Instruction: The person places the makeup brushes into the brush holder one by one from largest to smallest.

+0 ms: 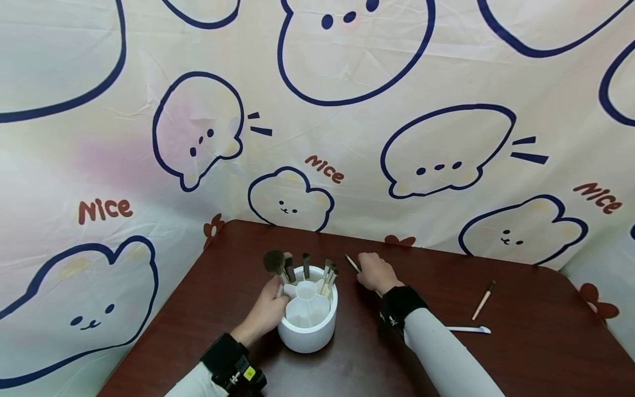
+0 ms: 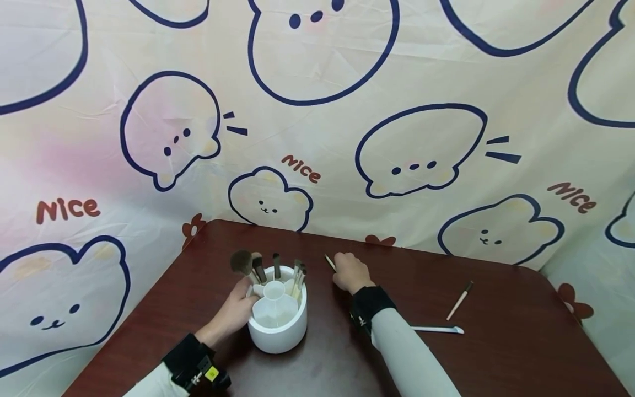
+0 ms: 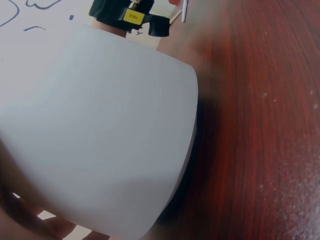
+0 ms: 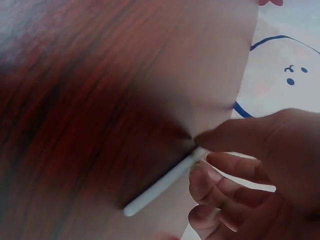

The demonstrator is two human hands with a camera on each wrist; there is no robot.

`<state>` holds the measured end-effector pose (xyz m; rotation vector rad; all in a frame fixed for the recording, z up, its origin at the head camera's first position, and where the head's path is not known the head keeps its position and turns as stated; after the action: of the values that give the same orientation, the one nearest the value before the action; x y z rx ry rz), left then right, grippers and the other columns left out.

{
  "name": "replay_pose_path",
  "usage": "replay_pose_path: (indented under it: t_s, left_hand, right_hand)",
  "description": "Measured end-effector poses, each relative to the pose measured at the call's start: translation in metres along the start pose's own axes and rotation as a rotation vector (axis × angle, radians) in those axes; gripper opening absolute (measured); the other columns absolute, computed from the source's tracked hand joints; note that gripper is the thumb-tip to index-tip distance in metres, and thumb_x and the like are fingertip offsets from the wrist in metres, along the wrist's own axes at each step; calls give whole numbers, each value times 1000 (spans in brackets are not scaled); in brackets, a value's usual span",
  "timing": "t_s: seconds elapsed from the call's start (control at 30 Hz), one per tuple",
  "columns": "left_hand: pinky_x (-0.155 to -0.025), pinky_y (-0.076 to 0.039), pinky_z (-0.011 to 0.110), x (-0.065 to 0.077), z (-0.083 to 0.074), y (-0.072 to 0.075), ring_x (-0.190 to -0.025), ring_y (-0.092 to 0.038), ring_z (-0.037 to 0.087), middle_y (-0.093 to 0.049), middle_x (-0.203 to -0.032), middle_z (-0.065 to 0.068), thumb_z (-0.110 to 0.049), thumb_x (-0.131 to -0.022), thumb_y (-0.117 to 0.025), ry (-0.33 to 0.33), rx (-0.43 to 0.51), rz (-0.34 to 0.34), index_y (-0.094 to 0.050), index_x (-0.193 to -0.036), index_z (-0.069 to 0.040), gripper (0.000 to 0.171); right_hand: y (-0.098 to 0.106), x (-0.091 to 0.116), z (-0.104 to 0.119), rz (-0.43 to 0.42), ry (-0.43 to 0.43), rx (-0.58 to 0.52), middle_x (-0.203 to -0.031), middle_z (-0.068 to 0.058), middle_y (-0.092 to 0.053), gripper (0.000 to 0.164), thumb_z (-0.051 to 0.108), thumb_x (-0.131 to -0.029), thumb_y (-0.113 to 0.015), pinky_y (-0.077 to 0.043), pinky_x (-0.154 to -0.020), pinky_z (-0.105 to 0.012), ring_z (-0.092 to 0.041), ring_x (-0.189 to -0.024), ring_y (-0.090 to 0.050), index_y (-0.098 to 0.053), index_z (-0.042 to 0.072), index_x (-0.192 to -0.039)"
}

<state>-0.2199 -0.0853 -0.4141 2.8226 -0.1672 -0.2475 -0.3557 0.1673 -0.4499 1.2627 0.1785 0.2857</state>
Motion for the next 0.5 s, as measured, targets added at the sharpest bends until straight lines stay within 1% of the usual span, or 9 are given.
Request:
replay_pose_path:
  t_s: [0.1,0.2,0.27,0.33,0.43,0.5]
  left_hand:
    - [-93,-37,48,1,-2,0,-115,-42,32,-48,-126,25,8,-83,-42,10,-1,2,-38,-131,11,48]
    - [-93,-37,48,1,-3,0,-116,-41,32,-47,-128,26,7,-83,-42,20,-12,-6,-37,-132,12,49]
    - [-93,-37,47,-1,-1,-1,-115,-42,32,-48,-126,25,8,-82,-42,22,-12,-12,-39,-131,11,49]
    - [-91,-38,48,-2,1,-1,-113,-44,32,-50,-124,25,8,-82,-43,13,-14,-17,-41,-128,11,47]
    - [-91,-38,48,-7,15,-2,-113,-44,31,-50,-124,23,7,-82,-44,8,-10,-22,-41,-129,9,48]
    - [-92,-38,48,-10,25,-3,-114,-43,30,-50,-126,22,5,-82,-45,7,-18,-27,-40,-131,8,49]
  right_hand:
    - [1,3,-1,18,-15,-40,-70,-7,-50,4,3,-84,-58,-39,-50,-32,-20,-58,-49,-55,6,-86]
    - [4,7,-4,23,-6,-89,-70,-7,-51,4,1,-84,-56,-39,-51,-33,-20,-58,-49,-57,3,-86]
    - [8,10,-6,12,-3,-127,-70,-8,-53,5,0,-84,-56,-41,-51,-32,-19,-58,-51,-59,2,-88]
    - [16,13,-7,-15,13,-167,-73,-7,-55,9,0,-85,-57,-43,-52,-31,-18,-59,-52,-60,0,-93]
    - [35,21,-3,-75,41,-237,-78,-7,-58,14,3,-86,-59,-47,-52,-32,-17,-61,-54,-60,2,-100]
    - [53,27,4,-134,82,-260,-80,-7,-59,12,6,-87,-59,-47,-54,-33,-17,-63,-55,-60,4,-99]
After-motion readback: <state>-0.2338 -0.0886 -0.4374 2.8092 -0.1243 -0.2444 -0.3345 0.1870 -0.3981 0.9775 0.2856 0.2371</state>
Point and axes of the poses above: each hand's wrist, its own x-axis away from the middle knuckle, its own y-axis out of the back of the hand, z = x × y, the point moved 2 cm from there along -x, towards the middle knuckle
